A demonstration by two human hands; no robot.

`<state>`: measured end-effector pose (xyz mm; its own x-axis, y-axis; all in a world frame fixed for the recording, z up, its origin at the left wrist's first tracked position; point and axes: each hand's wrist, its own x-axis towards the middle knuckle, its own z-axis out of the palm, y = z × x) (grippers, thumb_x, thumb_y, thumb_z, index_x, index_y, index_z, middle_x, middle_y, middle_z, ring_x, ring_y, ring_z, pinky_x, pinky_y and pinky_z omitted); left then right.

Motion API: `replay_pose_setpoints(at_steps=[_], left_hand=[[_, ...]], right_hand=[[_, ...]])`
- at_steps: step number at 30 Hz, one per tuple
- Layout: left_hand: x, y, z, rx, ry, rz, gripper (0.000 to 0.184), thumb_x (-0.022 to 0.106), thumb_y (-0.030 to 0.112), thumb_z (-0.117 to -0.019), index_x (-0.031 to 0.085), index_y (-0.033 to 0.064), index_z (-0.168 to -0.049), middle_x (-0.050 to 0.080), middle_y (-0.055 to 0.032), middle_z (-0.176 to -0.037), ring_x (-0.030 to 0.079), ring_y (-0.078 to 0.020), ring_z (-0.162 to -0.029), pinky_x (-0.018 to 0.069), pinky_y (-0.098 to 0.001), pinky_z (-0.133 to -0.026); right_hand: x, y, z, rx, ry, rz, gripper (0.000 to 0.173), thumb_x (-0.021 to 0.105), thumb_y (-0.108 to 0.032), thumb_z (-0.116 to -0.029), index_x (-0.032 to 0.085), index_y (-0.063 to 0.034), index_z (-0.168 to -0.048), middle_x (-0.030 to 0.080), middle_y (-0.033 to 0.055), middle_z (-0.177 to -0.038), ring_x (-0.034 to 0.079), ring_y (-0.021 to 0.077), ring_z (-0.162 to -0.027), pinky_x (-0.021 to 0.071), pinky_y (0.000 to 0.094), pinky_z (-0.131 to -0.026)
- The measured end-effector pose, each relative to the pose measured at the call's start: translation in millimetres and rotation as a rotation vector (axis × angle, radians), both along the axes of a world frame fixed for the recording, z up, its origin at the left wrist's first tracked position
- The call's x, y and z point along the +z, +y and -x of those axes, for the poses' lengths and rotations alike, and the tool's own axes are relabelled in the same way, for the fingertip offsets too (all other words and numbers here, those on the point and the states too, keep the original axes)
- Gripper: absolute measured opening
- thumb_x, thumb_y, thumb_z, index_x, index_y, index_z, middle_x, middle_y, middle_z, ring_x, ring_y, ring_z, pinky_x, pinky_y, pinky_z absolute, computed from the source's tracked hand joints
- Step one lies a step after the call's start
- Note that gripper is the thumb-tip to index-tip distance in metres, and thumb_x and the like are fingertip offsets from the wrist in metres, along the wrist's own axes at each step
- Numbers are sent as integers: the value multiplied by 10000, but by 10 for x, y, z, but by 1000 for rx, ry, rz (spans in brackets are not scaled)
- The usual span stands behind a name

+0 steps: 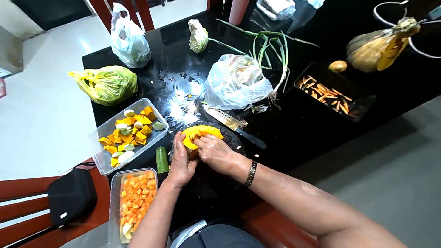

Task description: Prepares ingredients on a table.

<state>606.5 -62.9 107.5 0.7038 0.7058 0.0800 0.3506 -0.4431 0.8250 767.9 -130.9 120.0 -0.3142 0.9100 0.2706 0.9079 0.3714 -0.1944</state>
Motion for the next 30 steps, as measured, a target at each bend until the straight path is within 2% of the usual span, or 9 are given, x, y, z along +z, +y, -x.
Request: replay_pose_setpoints(at_steps=[4, 8, 12, 16, 19, 23, 26, 28, 30], left_hand=[[27, -23, -21, -13, 7, -8, 861, 742, 46, -789, 288, -147, -1494, 335, -358, -1553, 448, -399, -1416, 414, -466, -1143], [59, -14, -39, -22, 22, 8, 852, 729, 2, -778, 291, -143, -1494, 323, -358, -1559, 453, -407, -1411, 425, -476, -1133], [17, -5, -3, -2, -5, 55, 845, 757, 34, -818, 287, -138, -1499, 298, -362, -1572, 408, -404, -1448, 398, -460, -1167], [23, -29, 3, 11, 15, 64, 842, 752, 22, -824, 284, -129, -1507, 279, -353, -1588, 395, -397, -1459, 390, -456, -1171], [37, -31, -5, 3, 33, 58, 849, 750, 18, -824, 276, -124, -1514, 279, -350, -1590, 380, -407, -1467, 383, -468, -1177], [57, -29, -31, -18, 48, 44, 864, 750, 15, -819, 265, -121, -1521, 273, -350, -1592, 373, -425, -1466, 382, -481, -1175], [90, -36, -61, -19, 64, 48, 883, 734, -14, -798, 249, -109, -1531, 298, -337, -1583, 416, -405, -1440, 410, -480, -1153], [117, -30, -85, -31, 75, 48, 905, 724, -41, -779, 231, -116, -1534, 307, -339, -1577, 431, -402, -1429, 415, -486, -1145], [118, -28, -102, -32, 75, 60, 917, 715, -64, -760, 230, -117, -1536, 289, -340, -1587, 423, -403, -1436, 415, -488, -1144]], right_hand=[[103, -27, -131, 147, 75, 172, 151, 594, 71, -891, 665, 54, -759, 677, 216, -823, 692, 383, -827, 542, 505, -732], [342, -9, -341, 220, 347, 170, 99, 689, 135, -759, 668, 39, -757, 676, 180, -808, 690, 346, -815, 551, 514, -754], [559, 51, -766, -29, 546, 28, 61, 723, 44, -758, 701, 10, -805, 702, 130, -893, 690, 223, -806, 592, 398, -727], [234, 111, -1136, -384, 436, 119, 109, 776, 34, -766, 687, 51, -828, 677, 198, -878, 682, 341, -796, 556, 531, -717], [95, 115, -1212, -454, 396, 234, 198, 808, -43, -809, 722, 69, -948, 692, 233, -991, 687, 397, -929, 545, 588, -836], [280, 84, -948, -267, 424, -76, 116, 719, -11, -836, 736, 56, -929, 720, 218, -1003, 706, 365, -966, 574, 512, -871], [423, -40, -456, -115, 457, -10, 43, 690, 16, -836, 725, 26, -860, 713, 156, -898, 715, 272, -860, 605, 428, -776], [393, -157, -148, -169, 366, 94, 100, 649, 67, -860, 709, 77, -939, 707, 230, -1017, 706, 366, -991, 591, 480, -855], [298, -242, 52, -225, 294, 143, 209, 587, 88, -894, 703, 97, -1067, 675, 258, -1246, 631, 408, -1229, 497, 550, -1044]])
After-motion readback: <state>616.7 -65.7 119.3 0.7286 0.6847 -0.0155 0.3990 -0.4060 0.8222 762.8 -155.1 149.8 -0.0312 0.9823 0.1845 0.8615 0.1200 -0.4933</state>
